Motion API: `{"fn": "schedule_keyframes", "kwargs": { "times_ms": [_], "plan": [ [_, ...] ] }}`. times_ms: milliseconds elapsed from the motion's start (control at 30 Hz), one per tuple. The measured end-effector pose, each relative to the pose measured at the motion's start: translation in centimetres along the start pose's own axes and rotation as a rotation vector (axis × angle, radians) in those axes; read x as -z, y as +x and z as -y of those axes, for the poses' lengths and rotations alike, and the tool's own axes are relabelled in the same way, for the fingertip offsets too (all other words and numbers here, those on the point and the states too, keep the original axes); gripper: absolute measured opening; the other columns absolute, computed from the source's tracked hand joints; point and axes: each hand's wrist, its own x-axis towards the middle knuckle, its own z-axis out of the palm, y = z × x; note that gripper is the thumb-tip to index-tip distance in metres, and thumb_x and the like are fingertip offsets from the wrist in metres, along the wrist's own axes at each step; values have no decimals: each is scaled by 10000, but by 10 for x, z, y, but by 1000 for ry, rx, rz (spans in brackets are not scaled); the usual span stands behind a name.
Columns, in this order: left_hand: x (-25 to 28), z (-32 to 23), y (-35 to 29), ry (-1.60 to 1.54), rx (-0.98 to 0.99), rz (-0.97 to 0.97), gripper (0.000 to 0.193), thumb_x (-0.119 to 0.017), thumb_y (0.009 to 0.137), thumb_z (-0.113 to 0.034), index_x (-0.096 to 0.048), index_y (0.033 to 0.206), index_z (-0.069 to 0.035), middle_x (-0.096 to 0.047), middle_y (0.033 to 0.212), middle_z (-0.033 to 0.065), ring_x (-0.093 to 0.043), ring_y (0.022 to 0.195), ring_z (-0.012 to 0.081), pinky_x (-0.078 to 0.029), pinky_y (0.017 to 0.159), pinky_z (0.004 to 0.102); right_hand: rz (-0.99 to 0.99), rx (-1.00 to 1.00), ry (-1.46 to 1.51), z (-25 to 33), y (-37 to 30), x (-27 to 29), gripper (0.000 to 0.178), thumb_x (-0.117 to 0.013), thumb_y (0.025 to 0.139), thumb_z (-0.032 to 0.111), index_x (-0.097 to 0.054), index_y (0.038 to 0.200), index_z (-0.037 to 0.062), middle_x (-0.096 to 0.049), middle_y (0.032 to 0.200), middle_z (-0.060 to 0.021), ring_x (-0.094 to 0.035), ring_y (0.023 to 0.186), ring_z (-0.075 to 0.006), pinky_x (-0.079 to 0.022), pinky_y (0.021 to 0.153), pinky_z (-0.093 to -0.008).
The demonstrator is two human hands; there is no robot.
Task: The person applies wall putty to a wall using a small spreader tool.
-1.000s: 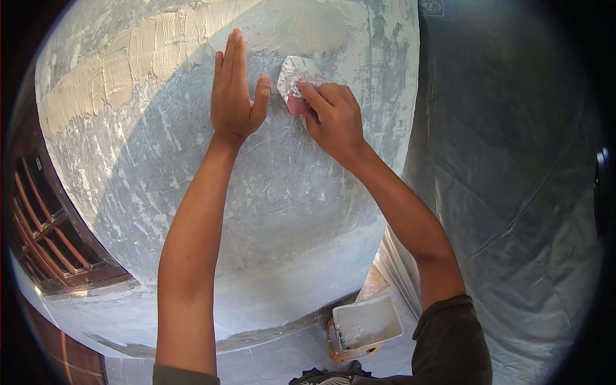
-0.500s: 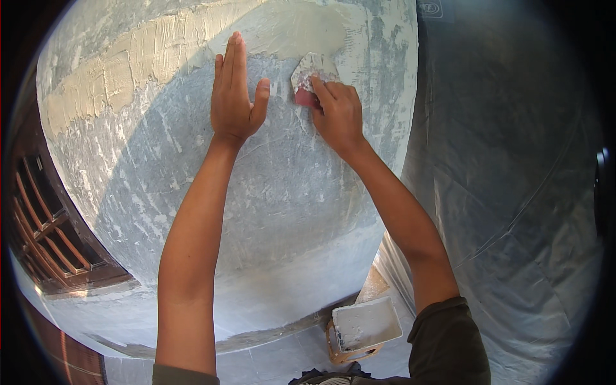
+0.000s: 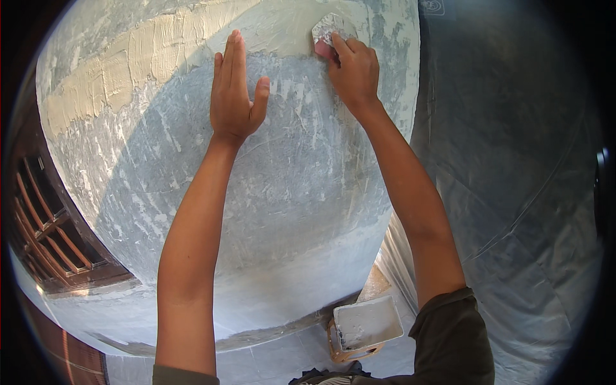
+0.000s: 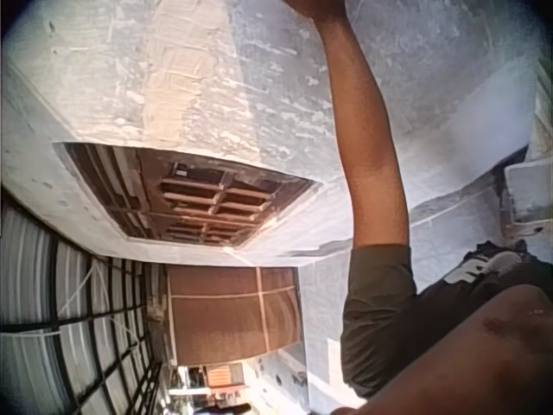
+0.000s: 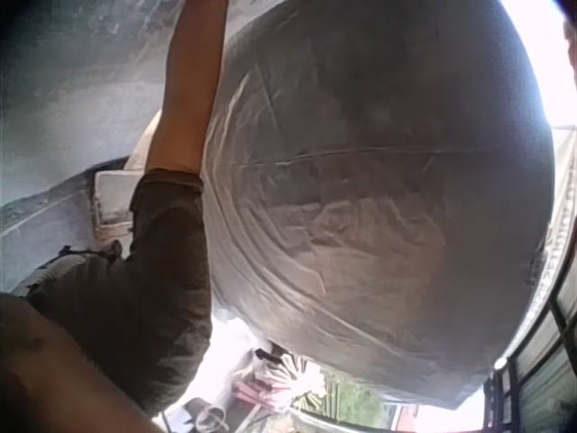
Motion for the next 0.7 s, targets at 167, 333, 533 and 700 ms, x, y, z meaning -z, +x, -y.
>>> {"fn": "schedule_keyframes", "kwargs": {
  "times_ms": [167, 333, 533, 700],
  "plan": [
    [2, 2, -1, 12, 1, 13, 676, -464, 1004, -318, -306, 1525, 83, -357, 1583, 262, -339, 1485, 392, -236, 1212, 544, 112, -26, 76, 39, -43, 10, 483, -753, 679, -40, -696, 1154, 29, -610, 850, -85, -612, 814, -279, -475, 769, -408],
    [3, 4, 0, 18, -15, 3, 682, -472, 1001, -316, -302, 1531, 78, -354, 1585, 262, -340, 1485, 393, -242, 1210, 541, 88, 52, 248, 67, -55, 32, 423, -727, 709, -9, -696, 1130, 14, -557, 784, -64, -597, 804, -261, -460, 764, -396],
    [1, -2, 1, 12, -7, 19, 683, -475, 996, -311, -303, 1531, 77, -355, 1585, 261, -339, 1486, 392, -246, 1209, 542, 8, -48, 152, 28, -2, 25, 466, -748, 724, -20, -705, 1182, 54, -609, 827, -66, -618, 828, -273, -490, 788, -401],
    [1, -1, 1, 15, -10, 18, 685, -478, 991, -308, -304, 1530, 76, -356, 1584, 261, -339, 1486, 393, -244, 1211, 541, 21, -8, 31, 13, 0, 4, 407, -725, 732, 9, -698, 1139, 26, -625, 844, -66, -629, 855, -269, -463, 801, -411]
  ]
}}
